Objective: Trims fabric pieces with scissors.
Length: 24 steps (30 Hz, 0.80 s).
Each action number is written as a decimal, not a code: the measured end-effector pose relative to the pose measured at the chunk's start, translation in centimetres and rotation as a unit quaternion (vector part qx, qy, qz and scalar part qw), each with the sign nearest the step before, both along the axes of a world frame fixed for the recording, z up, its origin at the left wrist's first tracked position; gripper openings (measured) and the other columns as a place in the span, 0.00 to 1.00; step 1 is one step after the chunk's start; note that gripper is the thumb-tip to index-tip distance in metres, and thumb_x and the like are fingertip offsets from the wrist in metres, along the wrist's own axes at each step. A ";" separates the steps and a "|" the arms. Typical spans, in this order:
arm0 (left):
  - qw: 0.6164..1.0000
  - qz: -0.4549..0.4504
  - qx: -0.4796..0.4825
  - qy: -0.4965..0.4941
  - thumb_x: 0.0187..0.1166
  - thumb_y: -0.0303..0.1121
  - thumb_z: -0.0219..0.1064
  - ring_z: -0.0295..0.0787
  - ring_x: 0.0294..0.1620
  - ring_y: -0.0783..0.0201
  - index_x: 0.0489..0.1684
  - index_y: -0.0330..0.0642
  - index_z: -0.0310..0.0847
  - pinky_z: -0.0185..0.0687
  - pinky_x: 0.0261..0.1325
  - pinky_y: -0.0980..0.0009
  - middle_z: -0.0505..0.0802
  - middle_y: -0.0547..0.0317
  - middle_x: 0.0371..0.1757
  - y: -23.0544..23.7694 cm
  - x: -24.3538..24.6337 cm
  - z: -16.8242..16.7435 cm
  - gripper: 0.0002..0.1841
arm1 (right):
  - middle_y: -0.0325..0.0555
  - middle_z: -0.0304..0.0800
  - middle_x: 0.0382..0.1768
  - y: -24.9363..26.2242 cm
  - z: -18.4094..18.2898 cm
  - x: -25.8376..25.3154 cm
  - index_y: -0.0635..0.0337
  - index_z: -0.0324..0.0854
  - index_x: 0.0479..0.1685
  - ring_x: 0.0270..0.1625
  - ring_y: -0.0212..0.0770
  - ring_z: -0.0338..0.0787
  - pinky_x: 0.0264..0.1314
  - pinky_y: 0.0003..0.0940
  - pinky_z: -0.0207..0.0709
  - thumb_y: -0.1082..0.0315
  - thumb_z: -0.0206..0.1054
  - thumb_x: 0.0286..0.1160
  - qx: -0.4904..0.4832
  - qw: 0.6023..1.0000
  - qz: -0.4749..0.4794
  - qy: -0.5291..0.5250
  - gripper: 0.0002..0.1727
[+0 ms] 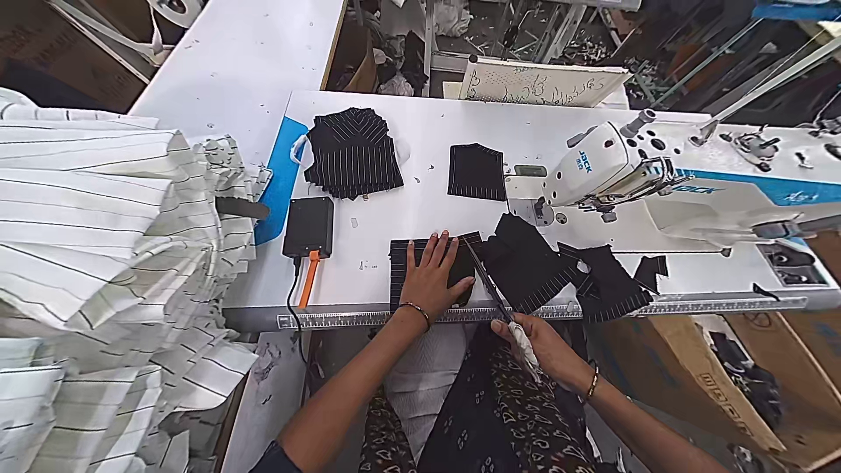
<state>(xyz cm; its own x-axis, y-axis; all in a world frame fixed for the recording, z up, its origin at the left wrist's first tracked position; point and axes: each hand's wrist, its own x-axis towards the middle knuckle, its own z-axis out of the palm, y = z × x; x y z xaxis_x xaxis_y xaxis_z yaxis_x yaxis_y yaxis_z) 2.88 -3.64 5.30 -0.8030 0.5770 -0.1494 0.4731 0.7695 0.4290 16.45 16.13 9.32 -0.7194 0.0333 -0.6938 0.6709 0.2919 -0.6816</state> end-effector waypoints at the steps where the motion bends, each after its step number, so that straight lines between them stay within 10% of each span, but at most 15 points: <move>1: 1.000 0.005 0.004 0.000 0.82 0.70 0.48 0.45 0.97 0.49 0.95 0.50 0.54 0.24 0.90 0.31 0.59 0.54 0.95 0.1 0.1 -0.1 0.46 | 0.32 0.73 0.14 -0.1 0.2 -0.2 0.53 0.76 0.31 0.16 0.28 0.74 0.23 0.25 0.70 0.44 0.67 0.81 -0.011 1.000 -0.008 -0.004 0.22; 7: 0.999 0.022 0.024 0.031 0.77 0.72 0.55 0.50 0.96 0.49 0.94 0.35 0.49 0.30 0.90 0.33 0.59 0.47 0.95 0.1 0.9 -0.2 0.54 | 0.37 0.76 0.24 -0.8 1.0 -2.5 0.58 0.76 0.46 0.24 0.33 0.80 0.34 0.31 0.78 0.41 0.60 0.85 0.025 0.997 0.059 -0.047 0.25; 17: 0.999 0.046 0.006 -0.010 0.75 0.73 0.55 0.43 0.97 0.48 0.94 0.33 0.47 0.24 0.91 0.35 0.56 0.44 0.95 0.2 0.9 0.4 0.57 | 0.36 0.76 0.18 -0.2 -0.2 -1.2 0.57 0.76 0.35 0.19 0.32 0.78 0.28 0.30 0.76 0.45 0.66 0.83 0.058 0.997 0.042 0.011 0.23; 20: 0.998 0.044 0.041 -0.018 0.91 0.51 0.48 0.46 0.96 0.48 0.93 0.35 0.53 0.27 0.92 0.35 0.59 0.46 0.94 -0.2 0.1 0.3 0.36 | 0.34 0.76 0.15 -0.1 -0.1 0.1 0.56 0.75 0.33 0.15 0.31 0.78 0.23 0.28 0.76 0.48 0.66 0.84 0.009 0.999 -0.026 0.043 0.20; 24: 0.996 0.060 0.041 -0.043 0.89 0.32 0.54 0.71 0.82 0.38 0.81 0.39 0.75 0.58 0.79 0.33 0.80 0.39 0.79 -1.8 -2.4 2.5 0.22 | 0.32 0.76 0.14 0.5 1.1 2.9 0.56 0.76 0.34 0.13 0.29 0.78 0.19 0.24 0.76 0.55 0.65 0.86 -0.030 0.991 -0.107 0.075 0.16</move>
<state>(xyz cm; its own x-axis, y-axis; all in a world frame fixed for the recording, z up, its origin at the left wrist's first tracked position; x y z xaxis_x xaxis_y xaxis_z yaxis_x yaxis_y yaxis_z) 0.52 -5.49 7.77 -0.8532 0.4910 -0.1761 0.3390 0.7785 0.5282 19.33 16.67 10.39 -0.7959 0.1586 -0.5843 0.6023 0.1091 -0.7908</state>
